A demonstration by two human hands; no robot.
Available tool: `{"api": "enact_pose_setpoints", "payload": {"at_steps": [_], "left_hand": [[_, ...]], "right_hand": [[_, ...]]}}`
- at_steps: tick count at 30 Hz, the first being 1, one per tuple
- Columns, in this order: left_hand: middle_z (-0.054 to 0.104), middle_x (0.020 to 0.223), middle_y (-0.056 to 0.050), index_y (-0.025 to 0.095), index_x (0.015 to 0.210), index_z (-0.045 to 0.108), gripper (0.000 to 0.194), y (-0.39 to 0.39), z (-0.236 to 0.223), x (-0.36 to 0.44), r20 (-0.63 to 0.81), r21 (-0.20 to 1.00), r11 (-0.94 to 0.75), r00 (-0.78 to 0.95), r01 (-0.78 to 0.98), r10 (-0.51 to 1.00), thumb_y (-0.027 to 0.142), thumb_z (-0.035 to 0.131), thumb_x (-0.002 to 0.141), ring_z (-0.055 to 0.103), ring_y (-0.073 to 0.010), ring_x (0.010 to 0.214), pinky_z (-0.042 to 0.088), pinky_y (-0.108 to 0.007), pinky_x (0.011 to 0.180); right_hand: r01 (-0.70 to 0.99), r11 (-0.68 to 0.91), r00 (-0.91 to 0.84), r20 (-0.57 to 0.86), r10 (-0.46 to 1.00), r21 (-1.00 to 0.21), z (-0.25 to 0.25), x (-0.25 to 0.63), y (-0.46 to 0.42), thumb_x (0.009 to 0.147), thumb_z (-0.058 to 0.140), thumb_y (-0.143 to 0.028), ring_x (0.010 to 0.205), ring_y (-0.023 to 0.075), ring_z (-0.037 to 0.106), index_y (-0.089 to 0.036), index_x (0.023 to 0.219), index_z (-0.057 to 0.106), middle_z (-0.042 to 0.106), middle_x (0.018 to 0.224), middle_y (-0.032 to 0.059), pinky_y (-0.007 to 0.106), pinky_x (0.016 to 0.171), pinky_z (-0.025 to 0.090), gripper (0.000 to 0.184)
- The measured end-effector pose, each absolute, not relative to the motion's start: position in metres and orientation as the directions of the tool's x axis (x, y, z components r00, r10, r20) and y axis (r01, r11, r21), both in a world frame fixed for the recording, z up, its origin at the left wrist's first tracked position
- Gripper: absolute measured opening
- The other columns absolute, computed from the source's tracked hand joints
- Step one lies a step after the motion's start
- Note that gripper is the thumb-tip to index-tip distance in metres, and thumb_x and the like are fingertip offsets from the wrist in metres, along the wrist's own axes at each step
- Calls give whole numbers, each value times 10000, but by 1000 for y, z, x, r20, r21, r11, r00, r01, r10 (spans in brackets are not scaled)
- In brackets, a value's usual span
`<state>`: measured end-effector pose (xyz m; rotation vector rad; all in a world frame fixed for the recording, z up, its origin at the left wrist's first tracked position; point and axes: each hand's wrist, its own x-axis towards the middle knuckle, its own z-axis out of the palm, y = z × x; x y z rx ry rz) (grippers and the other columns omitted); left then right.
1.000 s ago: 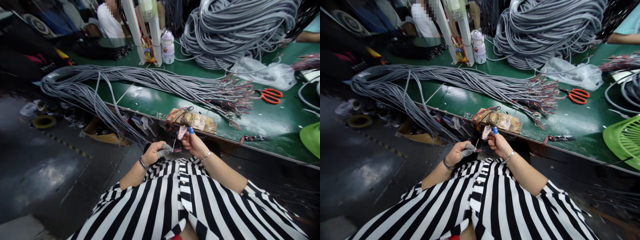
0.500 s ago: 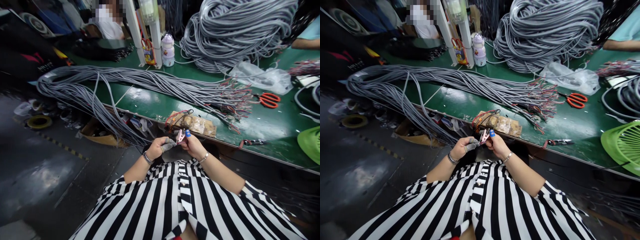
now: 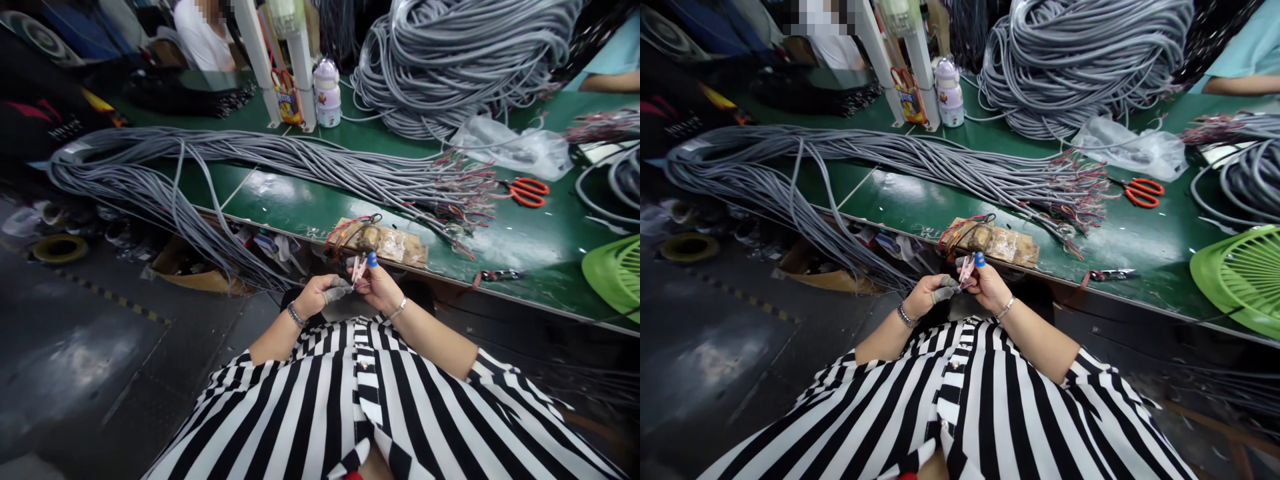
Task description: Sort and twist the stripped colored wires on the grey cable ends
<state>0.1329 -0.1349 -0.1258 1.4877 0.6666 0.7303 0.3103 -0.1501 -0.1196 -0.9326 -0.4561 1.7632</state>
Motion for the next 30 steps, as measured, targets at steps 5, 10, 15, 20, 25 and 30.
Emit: {"api": "enact_pose_setpoints", "payload": {"at_steps": [5,10,15,20,25,30], "left_hand": [[647,750,-65,109,835,729,340,-149,-123,127,82,996,-74,661,-41,746,444,676,809,573,-126,678,459,-235,664],[629,733,-59,111,852,731,341,-167,-124,111,89,992,-128,668,9,739,442,650,832,565,-122,664,449,-226,642],[641,742,-67,105,846,726,374,-172,-124,105,86,985,-163,649,60,756,467,630,840,572,-125,671,457,-224,642],[643,710,-54,105,784,711,369,-169,-120,110,56,967,-215,710,136,702,466,646,824,570,-117,645,460,-212,636],[684,740,-57,109,846,720,367,-167,-116,115,10,945,-250,741,213,671,459,609,852,593,-124,657,481,-217,655],[697,738,-72,110,843,725,356,-174,-113,105,26,935,-296,796,194,604,432,578,882,620,-132,667,487,-214,649]], "right_hand": [[-618,-390,-217,-329,919,-683,-121,312,-157,674,576,-791,397,35,206,-172,779,634,640,671,27,182,356,77,631],[-555,-425,-298,-306,904,-715,-120,323,-171,711,562,-764,403,31,167,-166,761,622,611,677,14,189,374,42,603],[-358,-528,-480,-333,811,-770,-121,332,-189,702,666,-658,392,22,118,-142,687,607,420,463,-64,186,377,71,520],[-140,-482,-413,-392,822,-865,-112,321,-200,630,759,-518,418,36,273,-154,561,537,444,465,-59,187,406,169,432],[8,-349,-194,-344,919,-937,-118,317,-198,662,673,-319,437,55,318,-166,462,489,437,434,-54,195,426,229,312],[24,-221,215,-211,954,-975,-143,346,-183,651,627,-342,410,73,266,-200,437,460,363,389,-55,216,378,172,306]]}}
